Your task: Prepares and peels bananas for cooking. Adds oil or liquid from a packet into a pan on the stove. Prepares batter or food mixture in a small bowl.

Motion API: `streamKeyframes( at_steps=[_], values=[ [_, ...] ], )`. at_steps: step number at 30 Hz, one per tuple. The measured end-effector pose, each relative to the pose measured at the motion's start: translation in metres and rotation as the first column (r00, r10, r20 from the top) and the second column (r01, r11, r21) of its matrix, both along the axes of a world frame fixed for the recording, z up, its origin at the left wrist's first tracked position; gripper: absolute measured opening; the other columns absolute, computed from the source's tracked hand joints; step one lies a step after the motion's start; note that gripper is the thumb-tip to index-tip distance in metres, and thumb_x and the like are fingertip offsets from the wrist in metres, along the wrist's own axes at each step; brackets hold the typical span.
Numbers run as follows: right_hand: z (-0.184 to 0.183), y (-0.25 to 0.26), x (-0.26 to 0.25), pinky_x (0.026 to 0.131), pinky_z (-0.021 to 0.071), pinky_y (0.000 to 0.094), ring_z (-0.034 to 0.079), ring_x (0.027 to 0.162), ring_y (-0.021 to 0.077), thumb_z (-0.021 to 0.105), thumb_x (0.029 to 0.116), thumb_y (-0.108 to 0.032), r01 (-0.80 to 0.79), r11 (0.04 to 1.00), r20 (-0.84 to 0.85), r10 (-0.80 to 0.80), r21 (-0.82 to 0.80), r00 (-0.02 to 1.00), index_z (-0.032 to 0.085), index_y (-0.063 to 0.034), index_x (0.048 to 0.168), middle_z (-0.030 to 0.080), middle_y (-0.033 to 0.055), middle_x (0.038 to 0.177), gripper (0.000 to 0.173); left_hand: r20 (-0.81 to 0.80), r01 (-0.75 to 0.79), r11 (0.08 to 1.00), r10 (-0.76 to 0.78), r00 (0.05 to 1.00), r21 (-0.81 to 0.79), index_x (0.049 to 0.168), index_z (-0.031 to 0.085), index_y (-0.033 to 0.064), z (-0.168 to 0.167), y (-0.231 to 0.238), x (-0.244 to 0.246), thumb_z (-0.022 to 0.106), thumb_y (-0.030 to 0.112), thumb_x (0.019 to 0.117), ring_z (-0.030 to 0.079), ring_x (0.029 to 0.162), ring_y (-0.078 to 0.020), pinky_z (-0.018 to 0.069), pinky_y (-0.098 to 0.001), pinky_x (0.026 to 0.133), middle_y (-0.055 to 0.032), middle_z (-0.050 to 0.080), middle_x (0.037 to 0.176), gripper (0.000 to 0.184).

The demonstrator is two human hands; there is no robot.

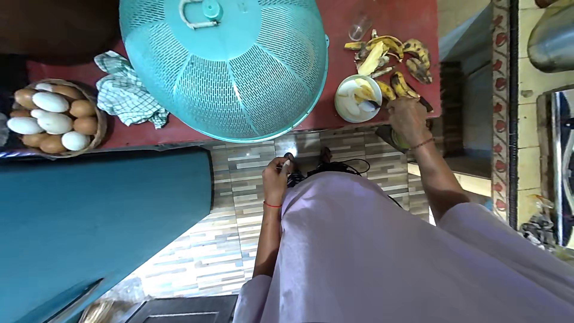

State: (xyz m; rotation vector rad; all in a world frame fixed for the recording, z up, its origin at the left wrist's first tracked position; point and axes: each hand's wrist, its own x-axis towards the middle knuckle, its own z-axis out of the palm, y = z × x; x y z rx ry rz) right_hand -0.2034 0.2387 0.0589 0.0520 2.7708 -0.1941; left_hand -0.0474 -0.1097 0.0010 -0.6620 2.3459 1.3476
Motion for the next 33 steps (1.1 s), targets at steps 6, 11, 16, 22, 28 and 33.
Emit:
streamKeyframes(
  at_steps=[6,11,16,22,28,33],
  values=[
    [-0.002,-0.012,-0.001,0.087,0.0505,0.0696,0.066,0.109,0.0509,0.054,0.1024,-0.009,0.033,0.999,0.074,-0.032,-0.011,0.997,0.072,0.0015,0.117,0.067,0.0291,0.12,0.026,-0.01,0.0,1.0,0.0,1.0,0.001,0.11,0.069,0.0003,0.0,-0.001,-0.001,0.059,0.014,0.1038,0.067,0.072,-0.0211,0.0564,-0.0404,0.071,-0.0132,0.069,0.09,0.018],
    [0.006,-0.012,0.007,0.086,0.052,0.0671,0.067,0.107,0.0495,0.054,0.1032,-0.008,-0.025,0.999,0.006,0.026,-0.043,1.0,0.072,0.0025,0.117,0.068,0.028,0.118,0.024,-0.006,-0.007,1.0,0.007,1.0,-0.004,0.109,0.068,-0.0006,0.0,-0.002,0.002,0.059,0.013,0.1038,0.067,0.073,-0.0214,0.0568,-0.0412,0.073,-0.0134,0.069,0.09,0.018],
    [0.004,-0.016,0.006,0.084,0.0516,0.0686,0.066,0.108,0.0501,0.05,0.104,-0.008,0.053,0.999,-0.003,-0.053,-0.004,0.999,0.071,0.0024,0.116,0.066,0.0279,0.121,0.026,-0.003,-0.007,1.0,0.007,1.0,0.009,0.111,0.068,0.0002,0.0,-0.002,0.001,0.058,0.015,0.1041,0.067,0.074,-0.0208,0.057,-0.0407,0.072,-0.0133,0.069,0.091,0.019],
    [-0.001,-0.024,0.002,0.088,0.0498,0.0702,0.063,0.113,0.0518,0.053,0.1033,-0.011,0.074,0.995,0.095,-0.08,0.065,0.992,0.07,0.0026,0.118,0.064,0.0297,0.125,0.027,-0.008,-0.015,1.0,0.015,1.0,0.016,0.111,0.068,-0.0005,0.0,-0.002,0.003,0.059,0.013,0.1037,0.067,0.072,-0.0197,0.0567,-0.0391,0.071,-0.0127,0.069,0.09,0.018],
    [-0.014,-0.026,-0.006,0.097,0.0486,0.0658,0.063,0.118,0.0477,0.048,0.1057,-0.009,0.037,0.995,0.091,-0.029,-0.093,0.995,0.07,0.0023,0.12,0.066,0.0286,0.124,0.029,-0.005,-0.016,1.0,0.017,1.0,0.011,0.111,0.068,0.0004,0.0,-0.001,0.002,0.059,0.014,0.1036,0.067,0.073,-0.0198,0.0566,-0.0395,0.072,-0.0124,0.069,0.089,0.018],
    [-0.002,-0.024,0.011,0.093,0.0506,0.0655,0.064,0.116,0.0481,0.05,0.1053,-0.009,-0.016,0.996,-0.009,0.016,-0.087,1.0,0.07,0.0036,0.118,0.064,0.0276,0.128,0.027,-0.007,-0.026,1.0,0.026,1.0,0.006,0.11,0.068,-0.0011,-0.002,-0.002,0.004,0.059,0.013,0.1036,0.067,0.073,-0.0208,0.0568,-0.04,0.072,-0.0139,0.069,0.091,0.018]
  ],
)
